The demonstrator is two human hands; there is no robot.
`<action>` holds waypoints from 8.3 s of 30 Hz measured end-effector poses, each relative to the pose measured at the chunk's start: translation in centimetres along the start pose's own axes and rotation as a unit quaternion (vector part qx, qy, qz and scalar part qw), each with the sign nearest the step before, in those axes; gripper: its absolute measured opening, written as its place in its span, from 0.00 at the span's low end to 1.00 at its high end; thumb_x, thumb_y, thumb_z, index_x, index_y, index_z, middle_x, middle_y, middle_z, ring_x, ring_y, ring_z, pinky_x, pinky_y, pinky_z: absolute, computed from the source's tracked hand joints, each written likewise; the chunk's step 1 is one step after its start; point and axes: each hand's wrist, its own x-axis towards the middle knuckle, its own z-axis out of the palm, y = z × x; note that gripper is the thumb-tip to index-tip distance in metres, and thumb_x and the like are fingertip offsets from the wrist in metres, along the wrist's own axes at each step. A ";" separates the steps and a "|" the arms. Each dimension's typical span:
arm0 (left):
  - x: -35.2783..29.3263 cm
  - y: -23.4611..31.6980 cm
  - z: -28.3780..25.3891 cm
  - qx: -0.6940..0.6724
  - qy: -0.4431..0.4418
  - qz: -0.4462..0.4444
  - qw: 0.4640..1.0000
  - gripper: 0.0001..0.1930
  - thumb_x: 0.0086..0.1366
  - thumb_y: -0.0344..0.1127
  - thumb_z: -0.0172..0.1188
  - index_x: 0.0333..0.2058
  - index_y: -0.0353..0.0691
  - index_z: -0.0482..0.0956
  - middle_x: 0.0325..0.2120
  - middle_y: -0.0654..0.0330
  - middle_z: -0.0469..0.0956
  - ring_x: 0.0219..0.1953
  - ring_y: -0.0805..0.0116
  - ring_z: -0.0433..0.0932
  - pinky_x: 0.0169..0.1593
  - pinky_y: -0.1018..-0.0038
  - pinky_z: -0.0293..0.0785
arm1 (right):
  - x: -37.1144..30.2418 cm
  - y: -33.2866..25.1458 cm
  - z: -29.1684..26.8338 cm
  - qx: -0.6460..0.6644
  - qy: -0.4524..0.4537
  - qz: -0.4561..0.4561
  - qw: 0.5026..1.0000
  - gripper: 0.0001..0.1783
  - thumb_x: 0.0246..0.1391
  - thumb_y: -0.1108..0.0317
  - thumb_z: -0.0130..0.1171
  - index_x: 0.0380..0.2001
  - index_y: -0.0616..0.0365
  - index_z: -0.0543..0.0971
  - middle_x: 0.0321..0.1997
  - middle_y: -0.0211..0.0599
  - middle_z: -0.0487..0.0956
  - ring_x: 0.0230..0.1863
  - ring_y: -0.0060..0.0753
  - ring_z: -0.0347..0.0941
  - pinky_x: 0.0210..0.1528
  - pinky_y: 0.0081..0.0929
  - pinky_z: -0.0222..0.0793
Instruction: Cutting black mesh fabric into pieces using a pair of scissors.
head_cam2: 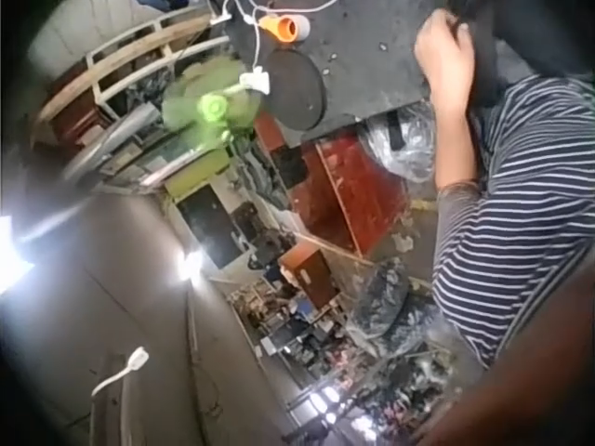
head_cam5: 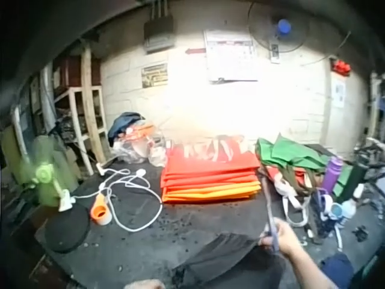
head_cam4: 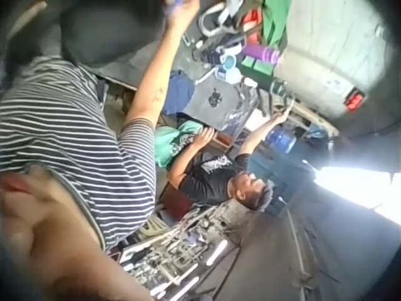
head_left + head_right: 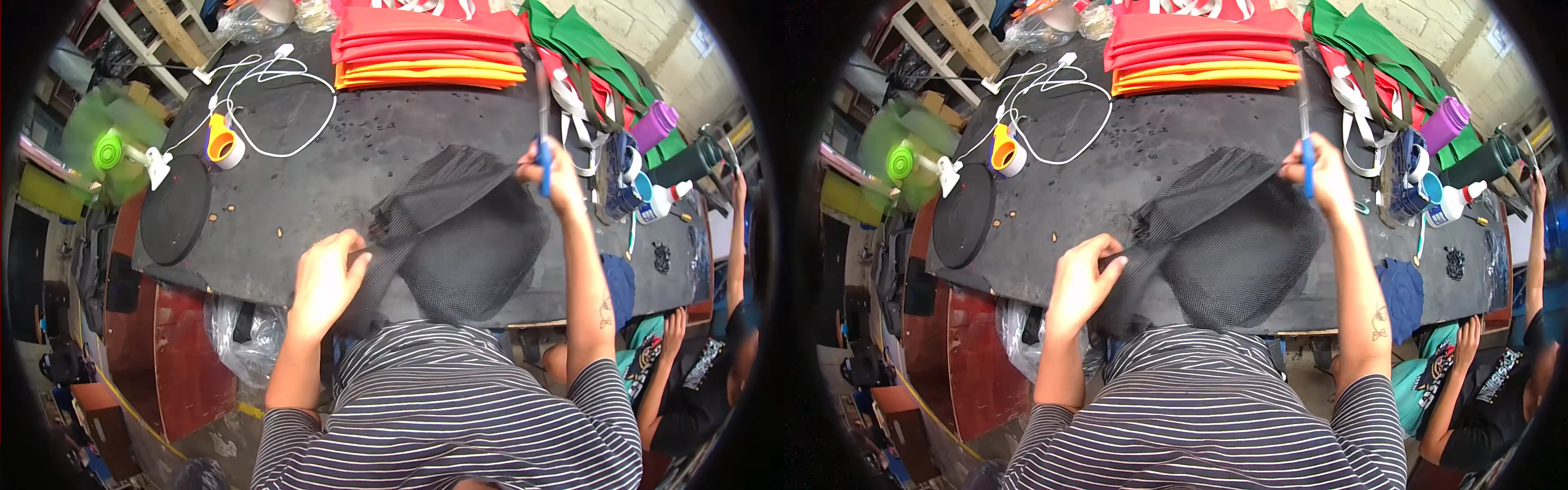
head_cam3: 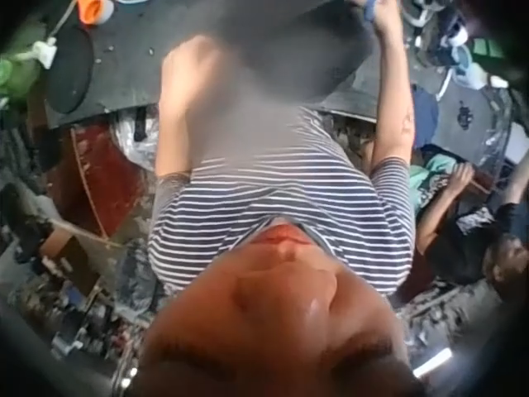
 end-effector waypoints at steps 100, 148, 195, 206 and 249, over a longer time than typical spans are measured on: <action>-0.2 -1.7 3.7 -0.589 -0.072 -0.210 0.777 0.09 0.60 0.33 0.53 0.34 0.33 0.78 0.20 0.73 0.71 0.19 0.87 0.62 0.22 0.88 0.54 | -12.9 -1.2 8.7 0.158 -0.356 0.249 0.887 0.13 0.45 0.62 0.63 0.22 0.58 0.73 0.16 0.24 0.70 0.16 0.13 0.63 0.17 0.13 0.59; 0.0 0.0 -2.2 -0.250 -0.003 0.069 0.966 0.08 0.56 0.29 0.54 0.35 0.33 0.73 0.31 0.55 0.73 0.30 0.67 0.74 0.35 0.75 0.69 | 1.8 -11.9 0.2 0.085 -0.061 -0.081 0.991 0.15 0.34 0.71 0.65 0.29 0.56 0.72 0.25 0.25 0.71 0.28 0.19 0.66 0.33 0.17 0.61; -1.5 -1.0 0.9 -0.044 -0.244 -0.143 0.958 0.18 0.54 0.46 0.59 0.28 0.33 0.79 0.25 0.59 0.78 0.27 0.78 0.73 0.34 0.76 0.69 | 6.0 -18.2 -12.3 0.336 -0.028 -0.080 0.938 0.19 0.48 0.73 0.55 0.45 0.66 0.71 0.45 0.40 0.75 0.47 0.32 0.70 0.52 0.26 0.66; 1.8 -0.4 -5.4 -0.435 -0.435 0.443 0.652 0.30 0.49 0.58 0.58 0.31 0.29 0.80 0.41 0.38 0.72 0.51 0.40 0.66 0.57 0.50 0.52 | 6.4 -14.6 -10.4 0.210 -0.051 -0.058 0.975 0.10 0.40 0.72 0.63 0.28 0.56 0.74 0.19 0.22 0.69 0.18 0.10 0.64 0.21 0.10 0.61; 1.6 -3.0 5.9 -0.434 -0.048 -0.158 0.886 0.08 0.59 0.35 0.56 0.28 0.36 0.77 0.14 0.74 0.67 0.14 0.89 0.57 0.18 0.88 0.51 | -5.1 1.0 6.6 0.105 -0.157 0.031 0.982 0.20 0.49 0.51 0.56 0.28 0.59 0.70 0.22 0.32 0.72 0.23 0.20 0.66 0.28 0.17 0.62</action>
